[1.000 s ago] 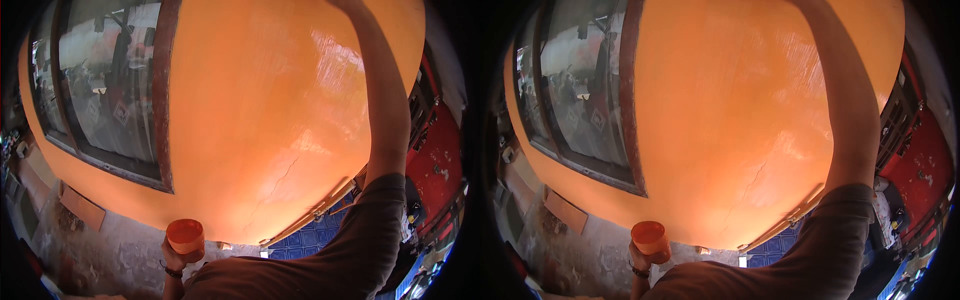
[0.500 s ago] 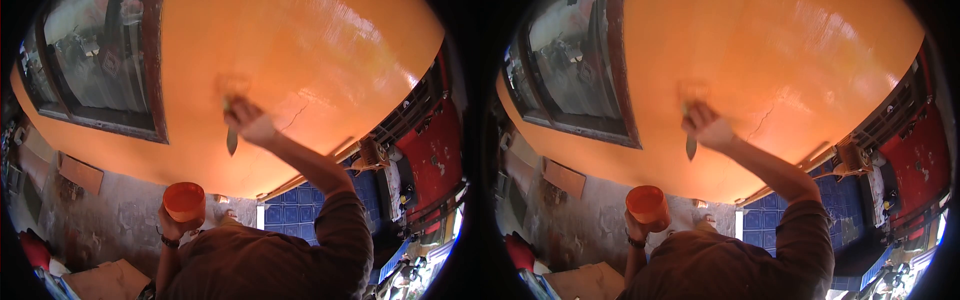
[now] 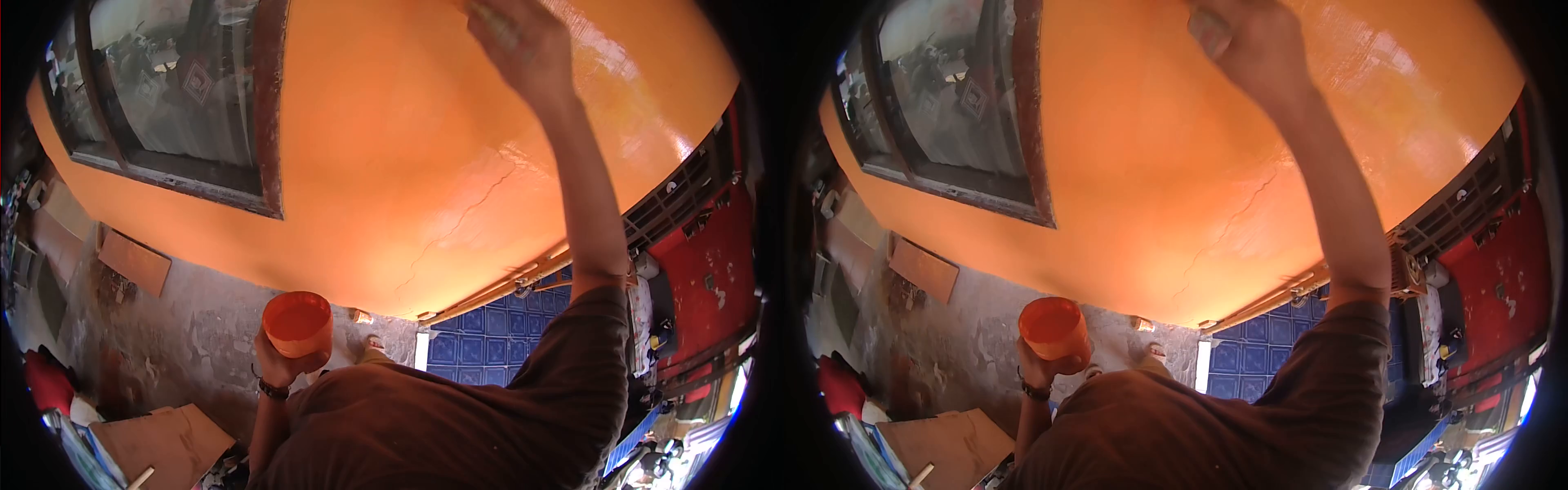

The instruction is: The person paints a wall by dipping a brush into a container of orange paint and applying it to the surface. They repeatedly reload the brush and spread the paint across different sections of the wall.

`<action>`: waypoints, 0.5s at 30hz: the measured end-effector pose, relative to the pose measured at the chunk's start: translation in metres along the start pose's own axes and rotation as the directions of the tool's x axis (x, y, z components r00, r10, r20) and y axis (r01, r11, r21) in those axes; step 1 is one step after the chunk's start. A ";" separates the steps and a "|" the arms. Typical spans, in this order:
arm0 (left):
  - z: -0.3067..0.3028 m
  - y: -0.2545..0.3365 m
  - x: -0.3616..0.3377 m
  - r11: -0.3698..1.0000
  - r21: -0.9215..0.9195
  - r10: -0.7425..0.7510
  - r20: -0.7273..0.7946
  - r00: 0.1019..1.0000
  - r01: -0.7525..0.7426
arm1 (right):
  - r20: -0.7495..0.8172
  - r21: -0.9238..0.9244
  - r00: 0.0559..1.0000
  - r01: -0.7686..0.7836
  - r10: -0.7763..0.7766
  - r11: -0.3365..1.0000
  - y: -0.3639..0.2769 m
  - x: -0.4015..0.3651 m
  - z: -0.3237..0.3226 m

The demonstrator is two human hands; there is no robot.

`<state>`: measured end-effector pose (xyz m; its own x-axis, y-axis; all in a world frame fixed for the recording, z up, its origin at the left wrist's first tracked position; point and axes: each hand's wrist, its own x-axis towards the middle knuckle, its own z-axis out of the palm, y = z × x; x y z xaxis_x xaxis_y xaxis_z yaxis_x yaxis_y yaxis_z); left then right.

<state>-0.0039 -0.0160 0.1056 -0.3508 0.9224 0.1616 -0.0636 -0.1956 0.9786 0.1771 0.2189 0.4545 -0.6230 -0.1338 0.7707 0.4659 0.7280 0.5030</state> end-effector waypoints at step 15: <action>-0.014 -0.004 -0.008 0.994 0.107 0.009 0.013 1.000 -0.011 | 0.476 0.323 0.877 -0.244 0.066 0.914 -0.080 -0.190 0.127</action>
<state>-0.0140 -0.0269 0.0991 -0.3393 0.9248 0.1723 0.0409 -0.1685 0.9849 0.1782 0.2711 0.2185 -0.8148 0.2511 0.5225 0.3754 0.9154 0.1455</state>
